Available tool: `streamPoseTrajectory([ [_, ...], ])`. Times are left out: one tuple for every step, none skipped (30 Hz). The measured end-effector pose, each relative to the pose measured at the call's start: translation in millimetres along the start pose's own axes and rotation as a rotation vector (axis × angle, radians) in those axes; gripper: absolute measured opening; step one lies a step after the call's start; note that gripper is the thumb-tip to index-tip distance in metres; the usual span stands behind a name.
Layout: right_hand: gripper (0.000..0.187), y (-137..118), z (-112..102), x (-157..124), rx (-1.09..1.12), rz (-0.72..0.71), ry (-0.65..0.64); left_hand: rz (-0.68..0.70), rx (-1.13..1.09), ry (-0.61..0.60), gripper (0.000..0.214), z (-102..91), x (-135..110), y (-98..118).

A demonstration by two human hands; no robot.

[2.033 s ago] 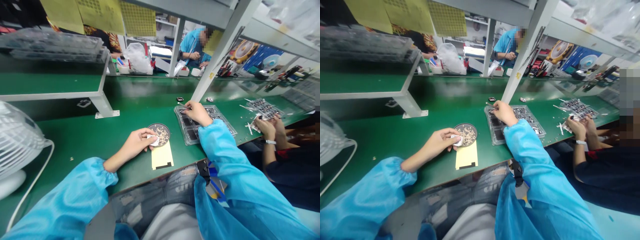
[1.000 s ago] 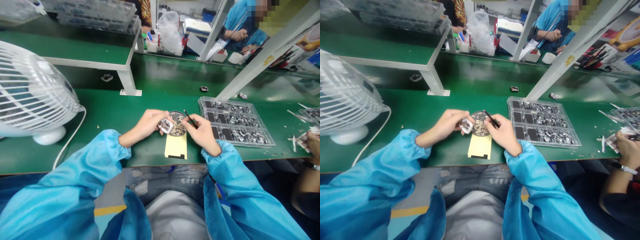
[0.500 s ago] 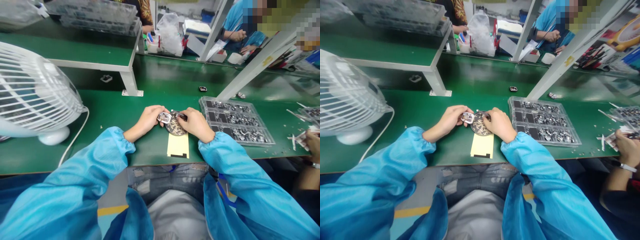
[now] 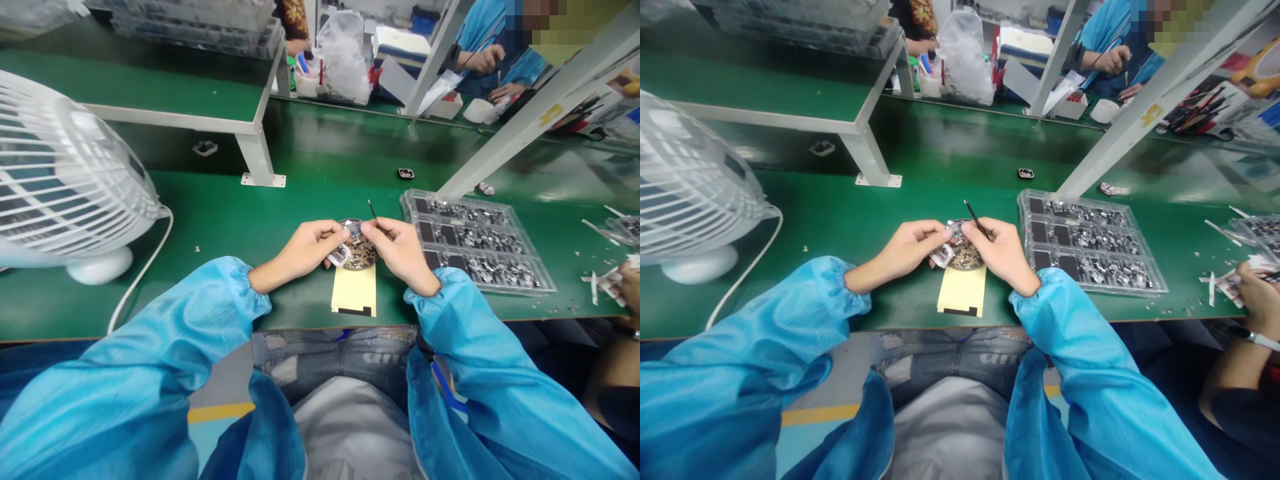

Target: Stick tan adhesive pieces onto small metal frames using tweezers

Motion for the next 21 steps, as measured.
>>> streamPoseTrajectory([
  [0.032, 0, 2, 0, 0.019, -0.007, -0.019, -0.001, 0.013, -0.005, 0.043, -0.8, 0, 1],
  [0.034, 0, 3, 0, 0.032, -0.013, -0.037, -0.002, 0.030, -0.020, 0.043, -1.0, 0, 2],
  [0.039, 0, 5, 0, 0.031, -0.020, -0.056, 0.001, 0.051, -0.044, 0.041, -0.5, 0, 3],
  [0.044, 0, 7, -1, 0.023, -0.030, -0.081, 0.007, 0.077, -0.077, 0.040, 0.7, 1, 4],
  [0.046, -1, 10, -1, 0.008, -0.044, -0.114, 0.014, 0.102, -0.114, 0.038, 2.3, 1, 5],
  [0.046, -2, 13, -2, -0.009, -0.062, -0.151, 0.013, 0.123, -0.149, 0.037, 4.0, 1, 5],
  [0.044, -3, 17, -3, -0.021, -0.079, -0.190, -0.001, 0.131, -0.173, 0.037, 5.1, 0, 4],
  [0.041, -4, 18, -4, -0.020, -0.090, -0.216, -0.028, 0.116, -0.175, 0.036, 4.7, 0, 2],
  [0.038, -5, 18, -4, -0.010, -0.096, -0.222, -0.065, 0.082, -0.154, 0.034, 2.9, 0, -1],
  [0.036, -5, 14, -3, 0.005, -0.097, -0.199, -0.101, 0.035, -0.119, 0.032, 0.5, 0, -4],
  [0.034, -6, 9, -2, 0.023, -0.098, -0.153, -0.129, -0.017, -0.079, 0.029, -2.1, 1, -6],
  [0.033, -7, 2, -1, 0.045, -0.103, -0.099, -0.145, -0.064, -0.040, 0.028, -4.6, 2, -7],
  [0.032, -8, -5, -1, 0.065, -0.115, -0.051, -0.149, -0.096, -0.009, 0.029, -6.8, 3, -7],
  [0.031, -9, -10, -2, 0.083, -0.132, -0.012, -0.145, -0.109, 0.010, 0.030, -8.6, 4, -6],
  [0.031, -11, -14, -2, 0.097, -0.144, 0.008, -0.137, -0.109, 0.026, 0.031, -10.4, 5, -5],
  [0.032, -12, -15, -3, 0.110, -0.142, 0.008, -0.129, -0.101, 0.043, 0.031, -12.4, 6, -4],
  [0.032, -11, -15, -4, 0.124, -0.124, -0.014, -0.123, -0.089, 0.061, 0.031, -14.4, 6, -4],
  [0.033, -10, -13, -4, 0.150, -0.086, -0.053, -0.118, -0.077, 0.077, 0.031, -15.9, 6, -3],
  [0.033, -7, -10, -4, 0.192, -0.031, -0.108, -0.116, -0.068, 0.089, 0.031, -16.9, 6, -3],
  [0.033, -4, -6, -4, 0.248, 0.034, -0.176, -0.115, -0.060, 0.097, 0.031, -17.2, 5, -3],
  [0.033, -1, -1, -5, 0.313, 0.101, -0.252, -0.114, -0.053, 0.101, 0.031, -17.1, 5, -3],
])
Point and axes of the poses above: each hand's wrist, its own x-axis towards the middle knuckle, its own z-axis out of the palm, y = z × x, the point moved 9 cm from there along x, towards the middle knuckle, and after that the axes turned 15 degrees about z, right-handed, at the moved point
